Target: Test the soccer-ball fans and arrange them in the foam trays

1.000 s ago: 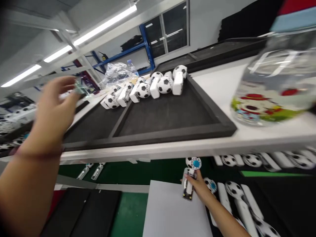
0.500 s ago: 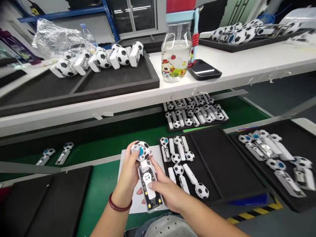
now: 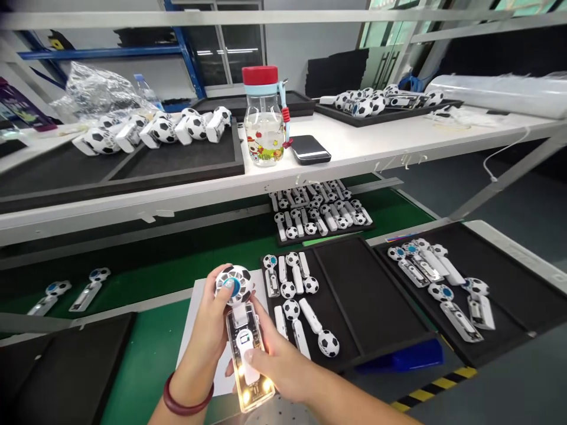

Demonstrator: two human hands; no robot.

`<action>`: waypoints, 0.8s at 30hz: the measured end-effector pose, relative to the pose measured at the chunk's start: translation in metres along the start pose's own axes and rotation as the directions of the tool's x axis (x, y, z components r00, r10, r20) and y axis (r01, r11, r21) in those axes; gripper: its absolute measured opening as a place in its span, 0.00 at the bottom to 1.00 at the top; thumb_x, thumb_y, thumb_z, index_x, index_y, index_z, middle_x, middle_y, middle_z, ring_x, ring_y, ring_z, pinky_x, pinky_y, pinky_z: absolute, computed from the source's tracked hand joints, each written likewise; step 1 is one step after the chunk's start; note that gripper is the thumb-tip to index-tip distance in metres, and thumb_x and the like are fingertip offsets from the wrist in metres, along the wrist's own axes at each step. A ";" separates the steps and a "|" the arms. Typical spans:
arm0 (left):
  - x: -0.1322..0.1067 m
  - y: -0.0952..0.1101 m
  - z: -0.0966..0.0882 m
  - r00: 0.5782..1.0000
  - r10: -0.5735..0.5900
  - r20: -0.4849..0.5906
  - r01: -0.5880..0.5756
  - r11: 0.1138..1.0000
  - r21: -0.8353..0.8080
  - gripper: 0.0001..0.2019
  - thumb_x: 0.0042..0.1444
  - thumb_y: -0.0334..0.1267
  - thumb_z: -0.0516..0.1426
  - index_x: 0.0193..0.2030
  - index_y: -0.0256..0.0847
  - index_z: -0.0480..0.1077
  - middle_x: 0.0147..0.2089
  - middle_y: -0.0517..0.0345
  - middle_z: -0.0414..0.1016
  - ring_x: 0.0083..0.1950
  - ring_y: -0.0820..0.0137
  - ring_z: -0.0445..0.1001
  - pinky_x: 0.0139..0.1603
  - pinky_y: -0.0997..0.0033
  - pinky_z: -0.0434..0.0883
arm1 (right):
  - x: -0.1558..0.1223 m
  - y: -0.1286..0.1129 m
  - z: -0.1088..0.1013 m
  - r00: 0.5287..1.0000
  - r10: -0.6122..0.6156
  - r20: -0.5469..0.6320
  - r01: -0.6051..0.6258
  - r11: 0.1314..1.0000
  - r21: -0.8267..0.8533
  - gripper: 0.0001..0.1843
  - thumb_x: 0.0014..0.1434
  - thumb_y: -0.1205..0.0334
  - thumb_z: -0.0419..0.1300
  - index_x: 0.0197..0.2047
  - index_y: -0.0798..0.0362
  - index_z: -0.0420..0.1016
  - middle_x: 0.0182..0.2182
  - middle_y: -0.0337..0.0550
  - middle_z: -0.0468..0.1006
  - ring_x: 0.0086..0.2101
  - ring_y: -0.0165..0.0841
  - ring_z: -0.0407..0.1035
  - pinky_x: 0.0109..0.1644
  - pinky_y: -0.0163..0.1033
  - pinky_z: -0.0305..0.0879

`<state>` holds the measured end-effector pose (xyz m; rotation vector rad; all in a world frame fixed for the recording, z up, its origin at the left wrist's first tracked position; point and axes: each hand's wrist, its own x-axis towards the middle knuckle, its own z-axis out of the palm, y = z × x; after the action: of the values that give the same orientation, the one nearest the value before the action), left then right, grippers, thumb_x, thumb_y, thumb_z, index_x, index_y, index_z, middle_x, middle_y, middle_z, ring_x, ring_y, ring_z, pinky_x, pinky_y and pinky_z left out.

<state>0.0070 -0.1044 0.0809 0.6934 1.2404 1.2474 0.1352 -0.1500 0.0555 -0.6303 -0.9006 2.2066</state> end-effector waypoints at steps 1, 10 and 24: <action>-0.003 0.001 0.002 1.000 0.009 0.002 -0.009 1.000 0.007 0.21 0.48 0.48 0.59 0.48 0.51 0.61 0.37 0.60 0.70 0.32 0.68 0.72 0.30 0.72 0.69 | -0.003 -0.001 0.000 1.000 0.003 0.016 -0.003 1.000 0.003 0.58 0.53 0.47 0.63 0.66 0.48 0.19 0.37 0.45 0.73 0.30 0.33 0.71 0.34 0.39 0.63; -0.020 0.003 0.009 0.992 0.112 0.057 -0.112 0.994 0.009 0.21 0.50 0.47 0.59 0.50 0.52 0.60 0.40 0.60 0.70 0.32 0.71 0.72 0.31 0.73 0.70 | -0.025 -0.007 0.001 0.999 -0.006 0.053 0.004 1.000 0.021 0.48 0.57 0.53 0.60 0.66 0.38 0.26 0.45 0.47 0.70 0.35 0.34 0.70 0.37 0.41 0.66; -0.035 0.009 0.015 0.982 0.165 0.090 -0.167 0.986 0.016 0.21 0.51 0.48 0.59 0.51 0.52 0.61 0.40 0.60 0.69 0.34 0.72 0.70 0.30 0.76 0.70 | -0.042 -0.015 0.008 0.996 -0.048 0.070 0.047 0.999 0.018 0.49 0.57 0.56 0.61 0.66 0.39 0.27 0.50 0.48 0.66 0.35 0.31 0.69 0.36 0.38 0.65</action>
<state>0.0236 -0.1321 0.1039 0.8745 1.1444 1.3251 0.1642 -0.1754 0.0791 -0.5206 -0.9230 2.2032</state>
